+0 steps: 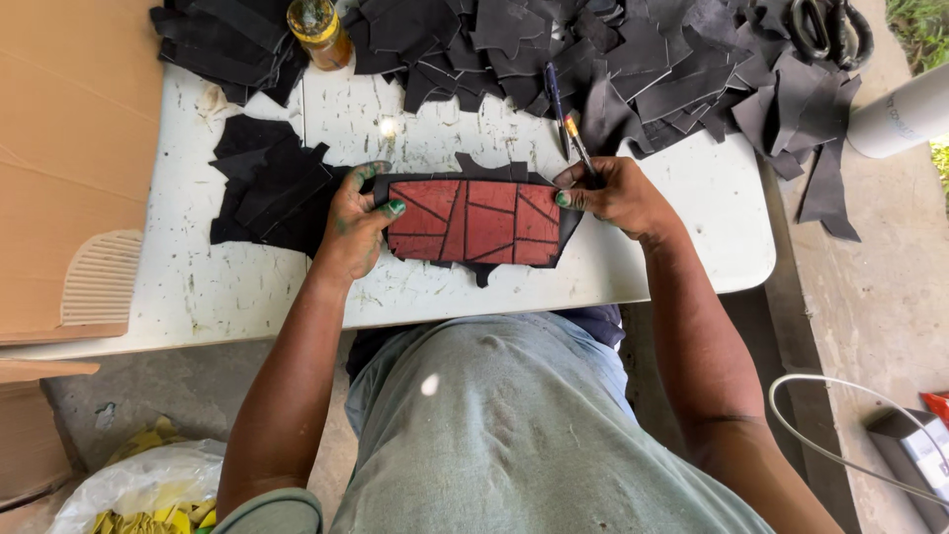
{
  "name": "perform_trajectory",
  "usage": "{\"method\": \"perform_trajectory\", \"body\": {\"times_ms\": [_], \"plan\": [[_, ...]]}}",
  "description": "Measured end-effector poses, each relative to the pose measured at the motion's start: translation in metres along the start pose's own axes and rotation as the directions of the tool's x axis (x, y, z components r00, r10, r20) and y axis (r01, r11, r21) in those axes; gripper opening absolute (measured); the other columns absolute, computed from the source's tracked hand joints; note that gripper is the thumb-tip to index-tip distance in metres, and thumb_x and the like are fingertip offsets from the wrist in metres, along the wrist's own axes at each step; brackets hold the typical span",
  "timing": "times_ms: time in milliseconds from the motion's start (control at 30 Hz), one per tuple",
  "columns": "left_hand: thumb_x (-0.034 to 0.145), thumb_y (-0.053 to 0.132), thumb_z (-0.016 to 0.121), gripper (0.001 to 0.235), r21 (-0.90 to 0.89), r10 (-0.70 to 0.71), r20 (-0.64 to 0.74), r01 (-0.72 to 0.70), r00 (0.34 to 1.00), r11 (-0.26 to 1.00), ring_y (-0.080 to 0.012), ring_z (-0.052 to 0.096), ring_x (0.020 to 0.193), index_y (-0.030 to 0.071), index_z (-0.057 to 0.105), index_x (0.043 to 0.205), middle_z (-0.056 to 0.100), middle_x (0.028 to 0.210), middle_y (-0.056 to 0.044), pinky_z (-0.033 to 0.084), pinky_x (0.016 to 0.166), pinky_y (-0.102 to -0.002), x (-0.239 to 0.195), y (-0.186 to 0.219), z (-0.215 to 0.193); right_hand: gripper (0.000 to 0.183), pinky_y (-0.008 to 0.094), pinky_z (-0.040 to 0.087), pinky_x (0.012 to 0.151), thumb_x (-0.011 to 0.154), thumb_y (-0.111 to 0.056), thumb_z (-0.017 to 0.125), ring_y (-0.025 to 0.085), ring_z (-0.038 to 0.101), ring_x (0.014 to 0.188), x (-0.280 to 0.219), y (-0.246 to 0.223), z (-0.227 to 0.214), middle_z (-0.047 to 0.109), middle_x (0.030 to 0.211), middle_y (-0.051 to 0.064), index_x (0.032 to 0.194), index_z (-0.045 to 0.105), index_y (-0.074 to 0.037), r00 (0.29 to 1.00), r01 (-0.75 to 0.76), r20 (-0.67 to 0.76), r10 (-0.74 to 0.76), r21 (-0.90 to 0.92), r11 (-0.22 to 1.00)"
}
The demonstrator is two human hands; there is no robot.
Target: The person uses a pencil to draw lines on a red rectangular piece of material placed on a white table. They handle several black leather pieces, aligning them with the red piece and marking them. The person repeatedly picks up, aligns, and marks the black pieces throughout the clip.
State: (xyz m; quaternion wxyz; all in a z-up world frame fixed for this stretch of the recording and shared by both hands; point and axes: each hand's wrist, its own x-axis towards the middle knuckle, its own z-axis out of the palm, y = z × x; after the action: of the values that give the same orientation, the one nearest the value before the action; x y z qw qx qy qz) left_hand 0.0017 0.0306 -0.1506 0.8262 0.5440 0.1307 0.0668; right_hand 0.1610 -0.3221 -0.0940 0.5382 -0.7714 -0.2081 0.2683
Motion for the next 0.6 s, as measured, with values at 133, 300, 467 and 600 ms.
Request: {"method": "perform_trajectory", "body": {"times_ms": [133,300,467,600], "plan": [[0.091,-0.014,0.058,0.057,-0.022,-0.057,-0.057,0.056,0.997,0.998,-0.0165,0.068,0.107,0.003,0.044,0.144,0.067,0.121,-0.015,0.057,0.097,-0.032,0.002,-0.001,0.007,0.034,0.025,0.051,0.07,0.074,-0.018,0.089,0.007,0.064,0.078,0.002,0.002,-0.006,0.072,0.085,-0.003,0.101,0.074,-0.005,0.994,-0.037,0.101,0.038,-0.013,0.999],[0.098,-0.01,0.058,0.041,0.081,-0.053,0.036,0.05,0.998,0.995,-0.018,0.068,0.111,-0.005,0.053,0.138,0.069,0.124,-0.019,0.057,0.101,-0.033,0.002,0.01,0.012,0.026,0.026,0.037,0.053,0.079,-0.02,0.089,0.009,0.051,0.063,0.008,0.009,-0.01,0.063,0.073,-0.001,0.093,0.076,-0.003,0.988,-0.145,0.038,0.147,-0.041,0.989],[0.105,-0.004,0.058,0.035,0.366,0.097,0.2,-0.166,0.975,0.916,-0.0132,0.06,0.116,-0.002,0.048,0.138,0.063,0.129,-0.012,0.051,0.103,-0.03,-0.007,0.034,0.022,0.023,0.024,0.042,0.052,0.084,-0.015,0.083,0.007,0.055,0.063,0.01,0.008,-0.015,0.063,0.076,-0.004,0.099,0.069,-0.005,0.981,-0.178,0.121,0.155,0.218,0.959],[0.103,0.001,0.06,0.037,0.412,0.081,0.151,-0.137,0.985,0.901,-0.0135,0.063,0.114,0.0,0.045,0.136,0.066,0.126,-0.011,0.054,0.1,-0.029,-0.008,0.048,0.03,0.023,0.024,0.05,0.052,0.088,-0.009,0.075,0.007,0.062,0.063,0.004,0.008,-0.013,0.067,0.08,-0.002,0.108,0.065,-0.006,0.985,-0.161,0.112,0.13,0.351,0.922]]}}
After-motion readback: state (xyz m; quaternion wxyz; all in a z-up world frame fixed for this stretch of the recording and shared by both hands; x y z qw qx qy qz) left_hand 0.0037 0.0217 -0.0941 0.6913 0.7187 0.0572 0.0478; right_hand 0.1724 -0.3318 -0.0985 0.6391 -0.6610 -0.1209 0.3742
